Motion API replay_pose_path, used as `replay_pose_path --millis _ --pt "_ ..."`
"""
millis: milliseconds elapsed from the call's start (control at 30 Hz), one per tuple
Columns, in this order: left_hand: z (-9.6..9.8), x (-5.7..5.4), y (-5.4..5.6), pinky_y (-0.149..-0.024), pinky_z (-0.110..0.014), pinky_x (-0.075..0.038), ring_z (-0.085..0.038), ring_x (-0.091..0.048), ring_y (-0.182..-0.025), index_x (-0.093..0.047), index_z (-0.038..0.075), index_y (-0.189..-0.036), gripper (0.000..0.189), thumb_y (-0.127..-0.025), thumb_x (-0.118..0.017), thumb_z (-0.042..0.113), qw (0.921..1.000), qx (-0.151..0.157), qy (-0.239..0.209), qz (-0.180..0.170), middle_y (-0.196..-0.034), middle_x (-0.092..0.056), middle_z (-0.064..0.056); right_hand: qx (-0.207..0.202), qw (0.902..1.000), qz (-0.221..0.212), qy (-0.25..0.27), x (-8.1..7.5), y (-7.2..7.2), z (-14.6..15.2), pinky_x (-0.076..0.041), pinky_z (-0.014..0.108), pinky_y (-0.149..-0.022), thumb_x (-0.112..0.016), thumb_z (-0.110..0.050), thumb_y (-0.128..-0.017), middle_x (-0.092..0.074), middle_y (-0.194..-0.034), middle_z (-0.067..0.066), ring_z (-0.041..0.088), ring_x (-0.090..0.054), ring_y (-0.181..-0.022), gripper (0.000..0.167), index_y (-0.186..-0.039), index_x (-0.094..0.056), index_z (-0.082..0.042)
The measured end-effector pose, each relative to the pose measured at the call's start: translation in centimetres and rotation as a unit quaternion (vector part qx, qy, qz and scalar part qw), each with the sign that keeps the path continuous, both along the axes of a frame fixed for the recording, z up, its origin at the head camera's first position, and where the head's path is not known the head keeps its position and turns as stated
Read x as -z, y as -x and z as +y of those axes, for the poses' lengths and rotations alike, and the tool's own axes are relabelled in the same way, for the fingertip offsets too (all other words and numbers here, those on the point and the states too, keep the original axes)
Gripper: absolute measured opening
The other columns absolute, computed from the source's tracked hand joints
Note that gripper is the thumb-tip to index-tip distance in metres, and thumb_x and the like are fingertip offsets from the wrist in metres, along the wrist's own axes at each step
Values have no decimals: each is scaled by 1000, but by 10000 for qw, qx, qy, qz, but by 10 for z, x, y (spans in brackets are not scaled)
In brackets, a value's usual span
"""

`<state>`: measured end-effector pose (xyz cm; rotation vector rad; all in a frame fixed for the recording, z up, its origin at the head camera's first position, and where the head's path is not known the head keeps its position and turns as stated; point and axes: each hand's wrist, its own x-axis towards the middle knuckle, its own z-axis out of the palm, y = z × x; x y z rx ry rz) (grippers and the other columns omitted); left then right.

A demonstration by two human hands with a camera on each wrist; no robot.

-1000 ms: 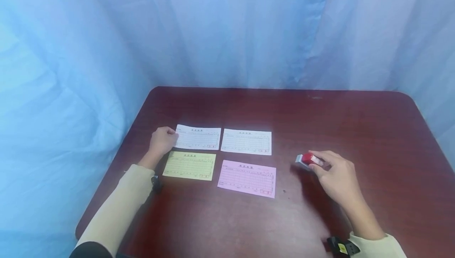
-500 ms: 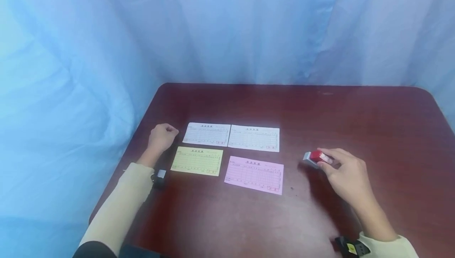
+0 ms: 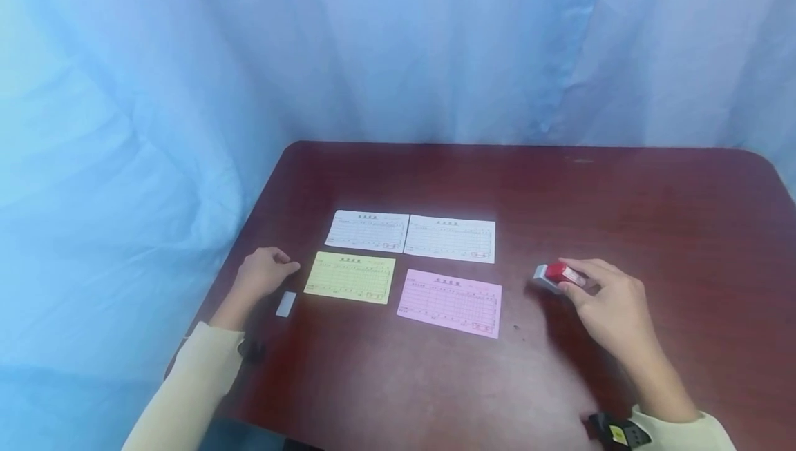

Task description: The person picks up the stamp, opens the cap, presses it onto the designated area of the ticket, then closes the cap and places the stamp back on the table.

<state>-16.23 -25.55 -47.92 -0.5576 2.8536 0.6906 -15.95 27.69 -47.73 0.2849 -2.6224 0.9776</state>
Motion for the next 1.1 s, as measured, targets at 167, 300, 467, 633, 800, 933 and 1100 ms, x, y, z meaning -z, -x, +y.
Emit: replay_pose_path --millis 167,300,467,633,800,933,1100 --pt "6 -3 -17 -70 -47 -53 -31 -64 -85 -69 2 -110 35 -92 -70 31 9994 -102 247 -200 -102 -70 -15 -54 10000 -33 -20 -2 2 -1 -38 8 -65 -84 -1 -76 -73 -100 16 -19 -43 -76 37 -112 -76 -4" --pt "11 -1 -31 -68 -50 -54 -32 -64 -85 -68 2 -114 41 -92 -70 37 9966 -17 699 -445 -102 -70 -15 -54 10000 -43 -18 -3 2 -2 -38 9 -64 -84 -1 -77 -73 -101 17 -18 -43 -77 37 -113 -76 -4" --pt "17 2 -41 -57 -44 -49 -27 -59 -71 -68 5 -94 32 -90 -71 36 9952 59 851 -478 -79 -64 -9 -26 10000 -40 -2 -2 1 -2 -38 9 -63 -84 -2 -77 -74 -100 16 -17 -44 -74 36 -112 -77 -4" --pt "22 2 -46 -56 -44 -48 -27 -57 -67 -66 6 -82 29 -88 -73 34 9944 49 959 -441 -72 -59 -9 -25 10000 -76 23 0 1 -2 -38 9 -62 -85 -3 -77 -74 -99 15 -15 -45 -72 36 -112 -77 -5" --pt "24 4 -47 -59 -46 -51 -28 -59 -67 -67 5 -82 26 -89 -73 29 9942 34 982 -437 -72 -59 -9 -9 9999 -144 -1 1 0 0 -39 9 -63 -84 -3 -78 -73 -100 15 -16 -44 -73 37 -113 -76 -5" --pt "24 6 -47 -58 -45 -51 -27 -58 -66 -64 8 -76 25 -90 -72 27 9938 45 1040 -400 -70 -57 -8 -13 9999 -104 23 1 -1 0 -39 8 -62 -84 -3 -77 -73 -100 15 -17 -45 -72 36 -113 -77 -6" --pt "22 6 -46 -58 -45 -51 -27 -58 -67 -64 8 -78 23 -90 -71 25 9938 76 1031 -410 -70 -57 -7 -32 10000 10 31 -1 -1 -1 -39 8 -62 -85 -2 -76 -73 -99 14 -16 -46 -72 37 -112 -77 -6"
